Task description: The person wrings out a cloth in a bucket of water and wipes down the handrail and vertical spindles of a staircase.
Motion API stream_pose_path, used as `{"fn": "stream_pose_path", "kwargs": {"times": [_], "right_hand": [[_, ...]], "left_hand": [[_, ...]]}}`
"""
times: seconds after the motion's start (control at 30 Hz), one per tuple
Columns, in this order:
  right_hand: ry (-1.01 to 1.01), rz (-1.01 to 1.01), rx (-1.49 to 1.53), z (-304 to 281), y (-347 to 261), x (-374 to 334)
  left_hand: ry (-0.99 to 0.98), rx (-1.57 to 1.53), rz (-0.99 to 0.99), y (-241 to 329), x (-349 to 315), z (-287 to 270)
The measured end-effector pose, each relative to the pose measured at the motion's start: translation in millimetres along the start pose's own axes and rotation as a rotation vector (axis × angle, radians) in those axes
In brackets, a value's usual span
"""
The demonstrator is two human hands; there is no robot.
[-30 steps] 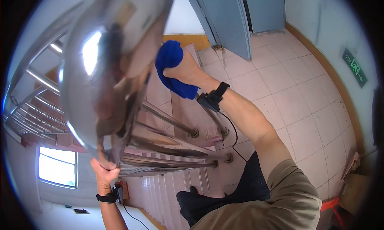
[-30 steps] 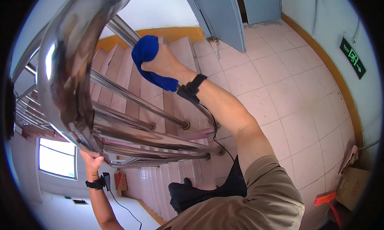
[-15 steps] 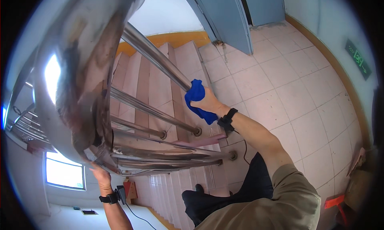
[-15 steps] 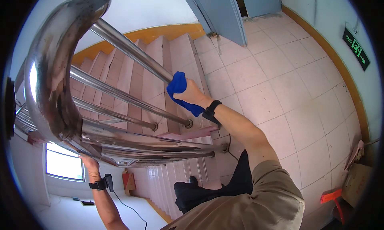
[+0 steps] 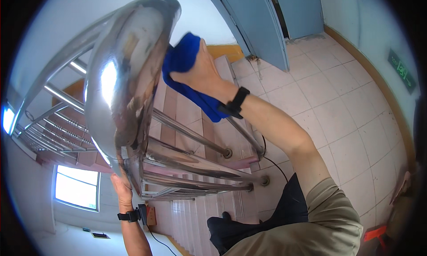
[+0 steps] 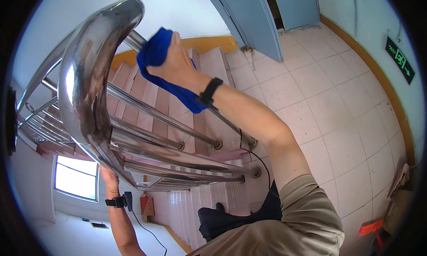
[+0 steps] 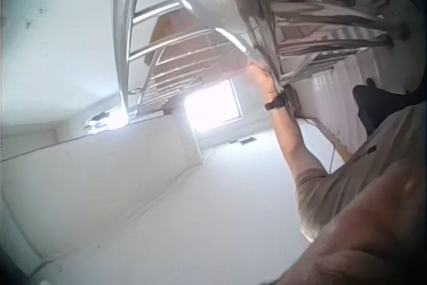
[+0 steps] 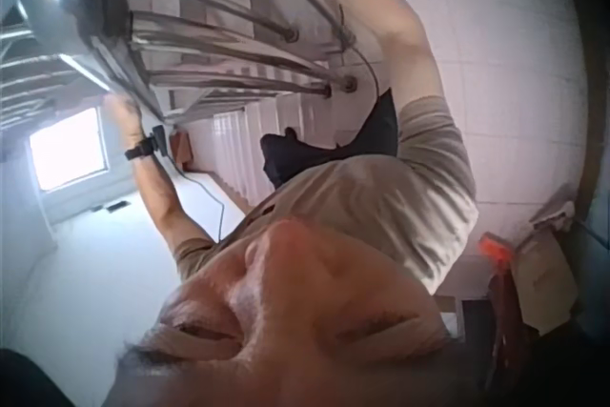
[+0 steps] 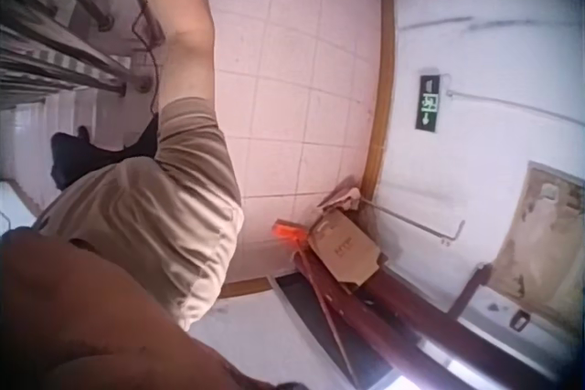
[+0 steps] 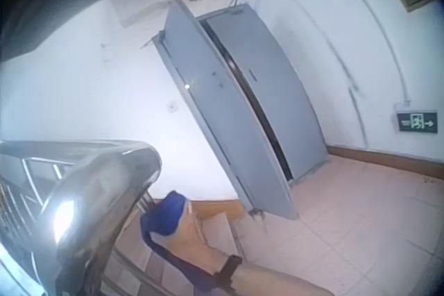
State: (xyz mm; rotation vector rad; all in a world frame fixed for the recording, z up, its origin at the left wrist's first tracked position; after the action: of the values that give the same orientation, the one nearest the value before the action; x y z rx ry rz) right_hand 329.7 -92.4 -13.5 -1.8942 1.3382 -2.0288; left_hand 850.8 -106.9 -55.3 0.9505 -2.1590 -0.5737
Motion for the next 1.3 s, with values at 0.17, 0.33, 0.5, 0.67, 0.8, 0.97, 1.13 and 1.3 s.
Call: {"fn": "stream_pose_path", "kwargs": {"times": [0.17, 0.33, 0.5, 0.67, 0.8, 0.97, 1.13, 1.3], "right_hand": [[0.021, -0.353, 0.205, -5, -18, 75], [-0.226, -0.159, 0.458, 4, -5, 91], [-0.408, 0.208, 0.377, -2, -3, 43], [-0.392, 0.004, 0.62, 7, 23, 1], [-0.497, 0.142, 0.624, 10, 60, -38], [-0.535, 0.297, 0.687, 12, 100, -99], [-0.64, 0.398, 0.652, 16, 137, -152], [-0.629, 0.434, 0.599, 34, 163, -186]], "left_hand": [[-0.146, 0.191, -0.041, 25, 7, 24], [-0.027, 0.611, -0.001, 35, 10, 21], [-0.052, 0.619, 0.007, -12, -14, -20], [0.081, 0.322, -0.062, -25, -20, -25], [0.047, 0.144, 0.004, 0, -11, 3], [0.026, 0.413, 0.082, -26, -38, -32], [-0.031, 0.745, 0.184, -46, -36, -78], [0.023, 0.304, 0.014, -59, -46, -156]]}}
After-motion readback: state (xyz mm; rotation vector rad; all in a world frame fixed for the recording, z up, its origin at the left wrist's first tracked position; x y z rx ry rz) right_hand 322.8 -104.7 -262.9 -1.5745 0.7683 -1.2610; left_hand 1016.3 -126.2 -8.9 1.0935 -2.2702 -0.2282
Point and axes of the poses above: each hand's wrist, its own x-axis towards the middle knuckle, its own z-axis out of the palm, y = z × x, the point moved 3 cm from there along x, towards the middle knuckle, and after that the axes turned 14 degrees about -y, right-handed, at the moved point
